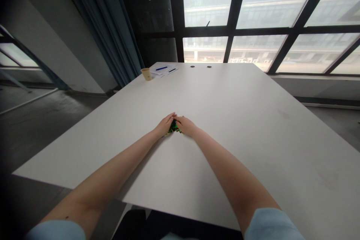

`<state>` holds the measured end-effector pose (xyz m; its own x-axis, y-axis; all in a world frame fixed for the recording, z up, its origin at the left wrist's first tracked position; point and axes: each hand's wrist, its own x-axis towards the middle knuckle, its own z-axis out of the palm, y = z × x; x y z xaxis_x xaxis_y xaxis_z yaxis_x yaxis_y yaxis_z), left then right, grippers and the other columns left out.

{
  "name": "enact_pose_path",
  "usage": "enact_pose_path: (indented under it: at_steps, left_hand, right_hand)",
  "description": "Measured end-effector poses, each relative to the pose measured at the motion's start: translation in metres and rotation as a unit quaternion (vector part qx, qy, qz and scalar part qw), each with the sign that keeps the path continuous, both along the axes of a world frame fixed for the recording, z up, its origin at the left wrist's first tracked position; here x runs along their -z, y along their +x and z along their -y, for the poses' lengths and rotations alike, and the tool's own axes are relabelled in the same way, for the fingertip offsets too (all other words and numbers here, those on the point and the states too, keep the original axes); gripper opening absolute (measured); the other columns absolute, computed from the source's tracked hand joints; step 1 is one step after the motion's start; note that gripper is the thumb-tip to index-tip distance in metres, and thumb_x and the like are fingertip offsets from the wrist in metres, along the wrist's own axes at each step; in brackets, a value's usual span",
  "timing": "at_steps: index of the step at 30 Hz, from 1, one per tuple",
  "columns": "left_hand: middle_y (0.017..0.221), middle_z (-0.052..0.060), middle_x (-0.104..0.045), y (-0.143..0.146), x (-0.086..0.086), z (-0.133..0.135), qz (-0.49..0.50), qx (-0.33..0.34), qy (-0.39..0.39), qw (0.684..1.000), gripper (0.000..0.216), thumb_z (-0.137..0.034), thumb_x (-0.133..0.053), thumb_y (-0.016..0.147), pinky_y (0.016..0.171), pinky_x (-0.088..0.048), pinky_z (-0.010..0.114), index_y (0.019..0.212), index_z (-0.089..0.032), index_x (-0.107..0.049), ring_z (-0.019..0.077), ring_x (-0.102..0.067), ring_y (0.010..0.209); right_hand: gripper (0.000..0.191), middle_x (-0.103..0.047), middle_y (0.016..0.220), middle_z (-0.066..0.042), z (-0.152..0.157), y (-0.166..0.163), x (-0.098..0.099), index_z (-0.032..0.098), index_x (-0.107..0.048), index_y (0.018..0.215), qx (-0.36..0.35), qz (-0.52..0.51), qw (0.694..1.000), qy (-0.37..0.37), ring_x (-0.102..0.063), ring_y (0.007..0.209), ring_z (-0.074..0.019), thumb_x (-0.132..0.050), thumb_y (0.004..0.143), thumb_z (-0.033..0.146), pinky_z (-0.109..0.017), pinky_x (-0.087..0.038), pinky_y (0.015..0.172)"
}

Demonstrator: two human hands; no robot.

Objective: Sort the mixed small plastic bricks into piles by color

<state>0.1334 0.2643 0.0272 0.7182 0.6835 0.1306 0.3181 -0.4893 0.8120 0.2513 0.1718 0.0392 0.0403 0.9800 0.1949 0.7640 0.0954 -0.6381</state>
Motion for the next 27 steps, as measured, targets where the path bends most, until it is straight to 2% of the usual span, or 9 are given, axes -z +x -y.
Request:
enact_pose_path:
  at_steps: [2,4,7,10,13,17,20,23,27]
  left_hand:
    - [0.127,0.012,-0.052,-0.006,-0.003,0.003,0.031,0.016,-0.016,0.999,0.046,-0.033,-0.028,0.087,0.103,-0.031,0.034,0.126,-0.014,-0.043,0.017,-0.047,0.117]
    - [0.133,0.013,-0.046,-0.02,-0.008,0.0,0.015,0.036,-0.001,0.999,0.054,-0.042,-0.029,0.086,0.104,-0.028,0.035,0.131,-0.014,-0.037,0.0183,-0.042,0.123]
    - [0.145,0.017,-0.025,-0.045,-0.014,-0.005,-0.139,0.083,0.106,0.981,0.086,-0.061,-0.046,0.072,0.109,-0.014,0.043,0.138,-0.011,-0.025,0.0271,-0.02,0.134]
    - [0.147,0.019,-0.013,-0.06,-0.015,-0.002,-0.25,0.124,0.216,0.936,0.108,-0.071,-0.051,0.059,0.109,-0.005,0.048,0.14,-0.008,-0.016,0.0317,-0.007,0.136]
    - [0.147,0.018,-0.014,-0.054,-0.014,0.008,-0.263,0.142,0.255,0.919,0.101,-0.071,-0.043,0.067,0.109,-0.007,0.045,0.141,-0.008,-0.013,0.029,-0.009,0.136]
    - [0.146,0.015,-0.021,-0.031,-0.012,0.012,-0.225,0.141,0.241,0.934,0.079,-0.059,-0.035,0.08,0.109,-0.011,0.045,0.14,-0.011,-0.017,0.0254,-0.014,0.136]
    - [0.144,0.015,-0.029,-0.018,-0.01,0.005,-0.195,0.13,0.216,0.948,0.068,-0.051,-0.037,0.083,0.108,-0.016,0.046,0.137,-0.011,-0.025,0.0256,-0.021,0.134]
    - [0.139,0.014,-0.038,-0.012,-0.008,-0.001,-0.145,0.112,0.195,0.963,0.06,-0.048,-0.037,0.083,0.107,-0.021,0.044,0.133,-0.014,-0.035,0.024,-0.031,0.13]
    - [0.141,0.012,-0.036,-0.009,-0.005,-0.001,-0.105,0.048,0.137,0.984,0.051,-0.039,-0.019,0.09,0.109,-0.019,0.039,0.132,-0.016,-0.036,0.0189,-0.029,0.131]
  right_hand:
    - [0.039,-0.057,0.122,-0.004,0.012,0.003,-0.004,0.021,-0.052,0.121,-0.008,-0.023,1.0,0.016,-0.051,0.111,-0.015,-0.032,0.088,0.027,-0.034,-0.034,0.1]
    - [0.044,-0.053,0.126,-0.008,0.026,0.009,-0.006,0.018,-0.05,0.124,-0.001,-0.014,1.0,0.016,-0.048,0.115,-0.0175,-0.038,0.086,0.037,-0.035,-0.035,0.099]
    - [0.074,-0.038,0.138,-0.014,0.043,0.014,-0.005,0.012,-0.036,0.134,-0.004,0.064,0.997,-0.033,-0.034,0.127,-0.0243,-0.053,0.074,0.051,-0.04,-0.023,0.107]
    - [0.091,-0.023,0.145,-0.015,0.051,0.01,0.0,0.008,-0.022,0.14,0.01,0.133,0.988,-0.075,-0.017,0.134,-0.0273,-0.05,0.072,0.062,-0.044,-0.011,0.11]
    - [0.08,-0.019,0.146,-0.012,0.045,-0.001,0.006,0.008,-0.019,0.141,0.042,0.162,0.983,-0.074,-0.013,0.135,-0.0255,-0.037,0.081,0.058,-0.043,-0.01,0.11]
    - [0.063,-0.023,0.145,-0.014,0.024,-0.012,0.01,0.005,-0.02,0.14,0.065,0.174,0.98,-0.069,-0.016,0.135,-0.0244,-0.032,0.088,0.038,-0.041,-0.013,0.109]
    - [0.056,-0.028,0.143,-0.016,0.011,-0.013,0.011,0.002,-0.024,0.138,0.091,0.16,0.981,-0.06,-0.022,0.133,-0.0237,-0.03,0.088,0.027,-0.039,-0.015,0.109]
    - [0.051,-0.036,0.139,-0.016,0.005,-0.01,0.012,0.003,-0.031,0.135,0.111,0.117,0.986,-0.033,-0.028,0.13,-0.0216,-0.028,0.089,0.025,-0.037,-0.018,0.108]
    - [0.05,-0.042,0.135,-0.014,0.004,-0.004,0.012,0.008,-0.037,0.132,0.144,0.003,0.989,0.009,-0.034,0.128,-0.0188,-0.025,0.09,0.032,-0.036,-0.021,0.107]
